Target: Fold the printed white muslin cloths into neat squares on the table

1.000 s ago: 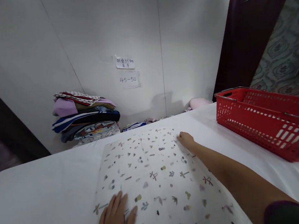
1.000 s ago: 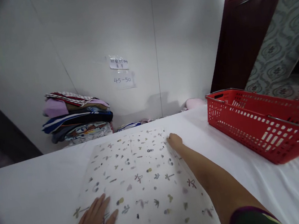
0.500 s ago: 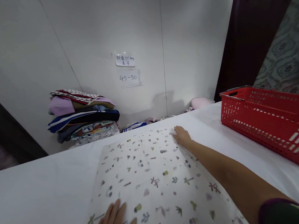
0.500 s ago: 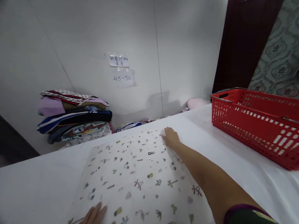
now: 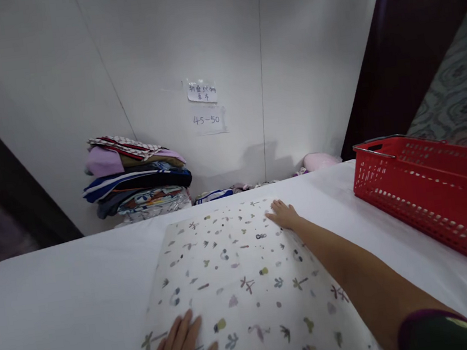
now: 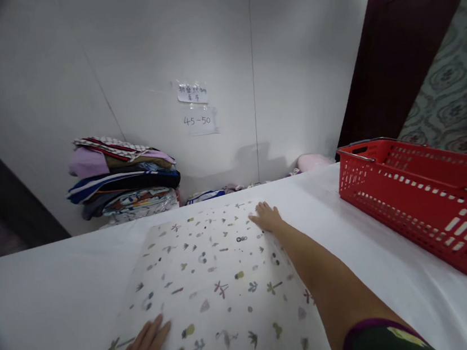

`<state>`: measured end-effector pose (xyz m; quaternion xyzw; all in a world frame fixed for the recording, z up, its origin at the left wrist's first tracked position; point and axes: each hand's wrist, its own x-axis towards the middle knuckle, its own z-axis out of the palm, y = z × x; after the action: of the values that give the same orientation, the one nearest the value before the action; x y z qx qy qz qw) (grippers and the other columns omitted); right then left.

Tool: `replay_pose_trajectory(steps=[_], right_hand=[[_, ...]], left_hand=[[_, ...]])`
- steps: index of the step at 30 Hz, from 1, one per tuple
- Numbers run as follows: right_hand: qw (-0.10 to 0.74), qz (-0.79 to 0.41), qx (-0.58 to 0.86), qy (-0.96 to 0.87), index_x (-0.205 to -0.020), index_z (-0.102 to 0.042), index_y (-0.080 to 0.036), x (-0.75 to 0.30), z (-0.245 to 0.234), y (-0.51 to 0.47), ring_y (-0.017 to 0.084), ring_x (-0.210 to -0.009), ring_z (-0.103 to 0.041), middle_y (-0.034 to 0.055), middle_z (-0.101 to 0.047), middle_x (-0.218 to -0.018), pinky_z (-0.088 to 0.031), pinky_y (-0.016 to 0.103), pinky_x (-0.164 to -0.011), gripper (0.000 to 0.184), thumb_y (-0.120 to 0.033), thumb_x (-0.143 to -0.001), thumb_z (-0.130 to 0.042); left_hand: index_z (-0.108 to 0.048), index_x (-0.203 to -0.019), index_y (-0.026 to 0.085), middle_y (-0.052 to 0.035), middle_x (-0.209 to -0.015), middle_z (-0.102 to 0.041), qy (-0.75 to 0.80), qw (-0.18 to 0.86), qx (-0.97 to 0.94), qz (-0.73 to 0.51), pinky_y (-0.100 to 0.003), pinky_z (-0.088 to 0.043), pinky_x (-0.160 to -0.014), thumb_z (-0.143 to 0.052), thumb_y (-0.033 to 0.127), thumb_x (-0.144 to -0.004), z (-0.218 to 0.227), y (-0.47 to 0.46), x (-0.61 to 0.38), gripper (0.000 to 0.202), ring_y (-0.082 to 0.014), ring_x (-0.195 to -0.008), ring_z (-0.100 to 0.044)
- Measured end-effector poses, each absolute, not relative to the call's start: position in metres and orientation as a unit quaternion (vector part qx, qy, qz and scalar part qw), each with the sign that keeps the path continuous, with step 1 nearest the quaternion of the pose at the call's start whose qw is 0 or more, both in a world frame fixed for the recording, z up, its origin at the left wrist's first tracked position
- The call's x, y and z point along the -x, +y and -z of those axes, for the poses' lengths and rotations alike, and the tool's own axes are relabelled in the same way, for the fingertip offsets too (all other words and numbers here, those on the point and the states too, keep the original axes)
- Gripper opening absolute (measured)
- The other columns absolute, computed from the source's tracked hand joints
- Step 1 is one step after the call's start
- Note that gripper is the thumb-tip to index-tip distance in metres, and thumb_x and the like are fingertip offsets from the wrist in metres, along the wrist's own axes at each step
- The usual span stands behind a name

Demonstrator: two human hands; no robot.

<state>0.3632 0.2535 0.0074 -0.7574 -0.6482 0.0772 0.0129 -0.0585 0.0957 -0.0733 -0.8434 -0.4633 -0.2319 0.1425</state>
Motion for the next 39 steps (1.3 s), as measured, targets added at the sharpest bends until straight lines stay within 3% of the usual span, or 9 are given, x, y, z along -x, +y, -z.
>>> replay_pose_trajectory(steps=[7,16,28,35,39], right_hand=[[0.023,-0.052,0.729,-0.682,-0.145,-0.022,-0.013,-0.338,-0.014,0.206,0.024,-0.14,-0.003,0.0102,-0.012,-0.153,-0.002,0.046,-0.111,0.071,-0.058,-0.091,-0.02],[0.062,-0.116,0.684,-0.718,-0.145,-0.025,-0.014,-0.345,-0.005,0.029,0.024,-0.14,-0.011,0.0114,-0.015,-0.151,-0.01,0.044,-0.113,0.076,-0.065,-0.089,-0.023],[0.124,-0.136,0.712,-0.678,-0.145,-0.026,-0.015,-0.35,-0.003,-0.118,0.026,-0.139,-0.014,0.0102,-0.017,-0.151,-0.019,0.045,-0.112,0.07,-0.058,-0.09,-0.032],[0.127,-0.145,0.715,-0.672,-0.145,-0.024,-0.021,-0.35,-0.011,-0.164,0.024,-0.138,-0.018,0.0072,-0.014,-0.151,-0.018,0.046,-0.113,0.064,-0.054,-0.092,-0.034],[0.144,-0.118,0.712,-0.677,-0.145,-0.024,-0.025,-0.358,0.001,-0.184,0.025,-0.137,-0.021,0.0041,-0.018,-0.151,-0.026,0.046,-0.111,0.059,-0.049,-0.092,-0.036]], left_hand=[[-0.048,-0.132,0.022,-0.0033,-0.139,-0.044,-0.541,0.01,0.828,0.146,-0.049,-0.035,-0.103,-0.039,0.051,-0.084,0.058,0.09,0.051,0.057,-0.0268,-0.13,-0.038],[-0.045,-0.134,0.015,-0.0069,-0.145,-0.036,-0.591,-0.065,0.799,0.095,-0.047,-0.021,-0.111,-0.033,0.052,-0.084,0.014,0.077,0.031,0.063,-0.0247,-0.136,-0.026],[-0.048,-0.129,0.01,-0.0154,-0.142,-0.04,-0.557,-0.053,0.817,0.142,-0.049,-0.024,-0.107,-0.034,0.051,-0.086,-0.005,0.069,0.025,0.061,-0.0293,-0.133,-0.031],[-0.054,-0.123,0.015,-0.0109,-0.135,-0.05,-0.56,-0.133,0.8,0.169,-0.039,-0.04,-0.099,-0.032,0.057,-0.084,-0.023,0.069,0.042,0.062,-0.0265,-0.124,-0.046],[-0.057,-0.12,0.015,-0.0096,-0.132,-0.053,-0.542,-0.083,0.822,0.155,-0.039,-0.043,-0.099,-0.039,0.051,-0.084,-0.016,0.035,0.076,0.055,-0.0261,-0.122,-0.048]])
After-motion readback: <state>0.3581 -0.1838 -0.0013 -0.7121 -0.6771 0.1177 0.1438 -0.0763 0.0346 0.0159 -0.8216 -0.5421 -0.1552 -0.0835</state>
